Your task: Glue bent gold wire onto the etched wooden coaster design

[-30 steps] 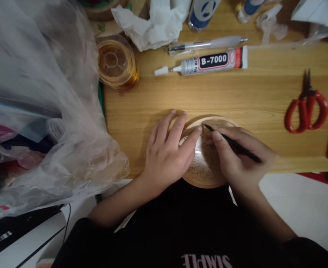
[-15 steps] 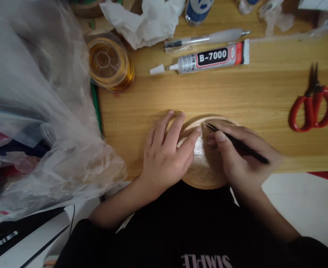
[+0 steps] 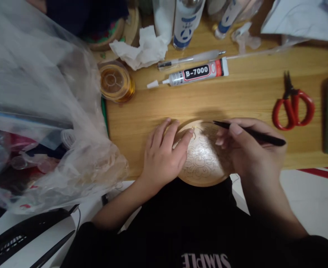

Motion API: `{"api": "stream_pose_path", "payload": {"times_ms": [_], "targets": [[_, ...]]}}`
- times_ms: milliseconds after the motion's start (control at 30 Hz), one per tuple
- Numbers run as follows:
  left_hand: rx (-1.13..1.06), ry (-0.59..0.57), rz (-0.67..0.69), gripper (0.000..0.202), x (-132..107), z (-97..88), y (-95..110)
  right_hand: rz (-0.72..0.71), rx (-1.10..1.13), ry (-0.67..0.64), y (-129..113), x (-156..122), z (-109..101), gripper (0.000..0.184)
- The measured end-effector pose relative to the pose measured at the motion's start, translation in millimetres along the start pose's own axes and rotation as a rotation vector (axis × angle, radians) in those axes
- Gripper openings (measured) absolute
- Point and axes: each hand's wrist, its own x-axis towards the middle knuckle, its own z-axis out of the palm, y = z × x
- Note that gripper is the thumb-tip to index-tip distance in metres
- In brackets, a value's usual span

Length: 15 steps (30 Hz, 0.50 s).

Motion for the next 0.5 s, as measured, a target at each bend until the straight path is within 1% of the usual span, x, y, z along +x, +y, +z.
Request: {"api": "stream_pose_path", "payload": {"times_ms": [133, 167, 200, 267, 333, 400, 500], "targets": [[-0.013, -0.01, 0.003, 0.033, -1, 0.1, 0, -0.102, -0.088, 0.093, -6, -4, -10, 0.01], [-0.015, -0.016, 0.0, 0.032, -1, 0.2, 0, -0.117, -0.127, 0.087, -7, -7, -13, 0.013], [-0.016, -0.019, -0.003, 0.032, -1, 0.3, 0, -0.143, -0.185, 0.068, -6, -10, -17, 0.016], [-0.014, -0.014, 0.0, 0.031, -1, 0.8, 0, -0.254, -0.389, -0.003, -5, -17, -25, 0.02], [0.006, 0.002, 0.005, 0.03, -1, 1.5, 2, -0.387, -0.626, -0.09, -2, -23, -32, 0.018], [0.049, 0.022, 0.008, 0.03, -2, 2.2, 3, -0.496, -0.819, -0.15, 1, -27, -35, 0.014], [0.116, 0.032, 0.008, 0.032, -2, 2.7, 6, -0.596, -0.967, -0.157, 7, -31, -33, 0.013]]}}
